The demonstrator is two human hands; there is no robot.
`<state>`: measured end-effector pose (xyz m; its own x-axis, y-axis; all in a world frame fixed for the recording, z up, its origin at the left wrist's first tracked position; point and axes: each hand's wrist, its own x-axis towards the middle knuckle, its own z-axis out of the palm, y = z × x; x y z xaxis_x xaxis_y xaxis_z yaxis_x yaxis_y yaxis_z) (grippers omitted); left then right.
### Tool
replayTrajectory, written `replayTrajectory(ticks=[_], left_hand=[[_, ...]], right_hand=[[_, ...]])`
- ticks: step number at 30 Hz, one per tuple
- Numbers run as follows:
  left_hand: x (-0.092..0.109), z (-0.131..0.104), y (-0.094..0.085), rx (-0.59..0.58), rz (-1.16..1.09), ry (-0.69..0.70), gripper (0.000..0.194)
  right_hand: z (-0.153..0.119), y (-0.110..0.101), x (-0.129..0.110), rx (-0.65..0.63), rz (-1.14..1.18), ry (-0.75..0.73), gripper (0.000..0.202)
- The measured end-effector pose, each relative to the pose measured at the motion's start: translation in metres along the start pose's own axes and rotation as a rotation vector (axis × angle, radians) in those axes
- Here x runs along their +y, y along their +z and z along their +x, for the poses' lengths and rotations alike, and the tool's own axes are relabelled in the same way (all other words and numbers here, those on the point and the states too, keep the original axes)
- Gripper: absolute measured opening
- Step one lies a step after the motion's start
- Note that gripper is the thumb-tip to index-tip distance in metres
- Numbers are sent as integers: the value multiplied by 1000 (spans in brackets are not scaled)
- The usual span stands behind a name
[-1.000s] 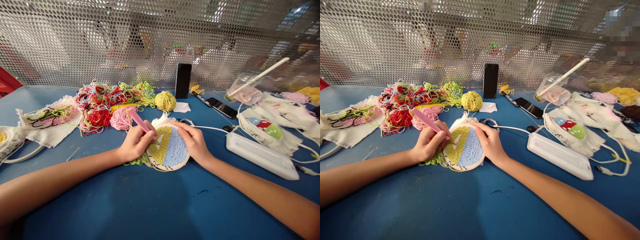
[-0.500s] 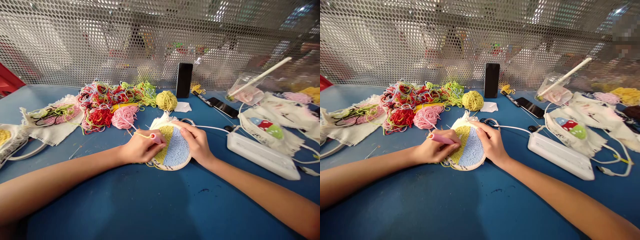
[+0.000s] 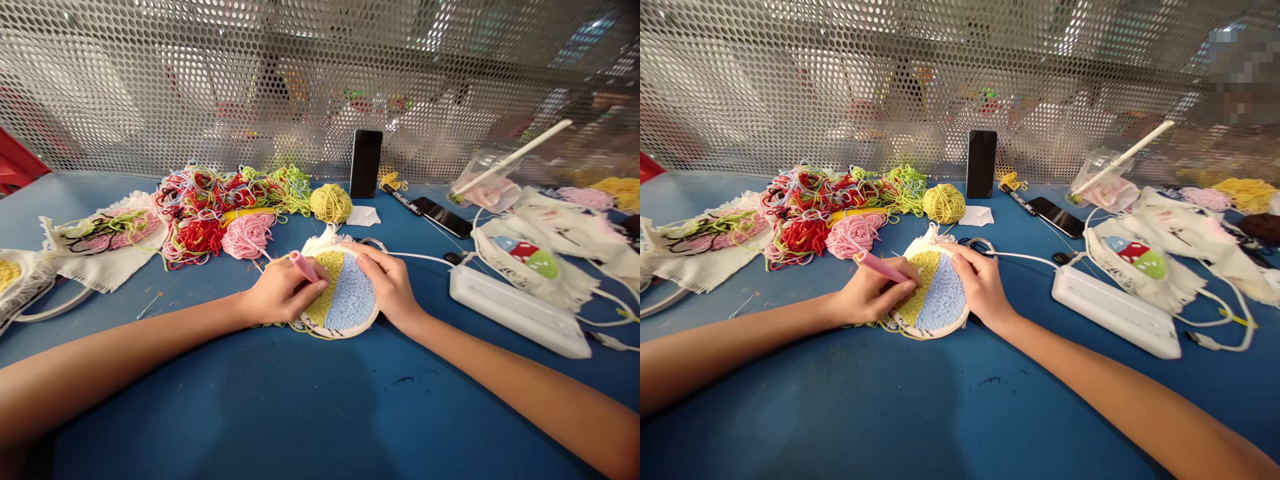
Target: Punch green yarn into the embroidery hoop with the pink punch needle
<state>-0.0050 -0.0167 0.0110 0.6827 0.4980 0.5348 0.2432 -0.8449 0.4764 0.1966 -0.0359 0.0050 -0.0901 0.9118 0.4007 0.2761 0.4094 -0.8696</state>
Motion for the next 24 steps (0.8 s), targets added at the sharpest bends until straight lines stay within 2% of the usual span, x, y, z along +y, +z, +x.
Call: replayTrajectory(ticks=[6, 18, 24], left_hand=[[3, 2, -2, 14, -79, -137, 20], [2, 2, -2, -21, -39, -100, 19], [6, 3, -3, -14, -11, -141, 16]], right_hand=[[1, 0, 5, 7, 42, 37, 26], [3, 0, 4, 2, 51, 54, 25], [3, 1, 3, 7, 141, 123, 25]])
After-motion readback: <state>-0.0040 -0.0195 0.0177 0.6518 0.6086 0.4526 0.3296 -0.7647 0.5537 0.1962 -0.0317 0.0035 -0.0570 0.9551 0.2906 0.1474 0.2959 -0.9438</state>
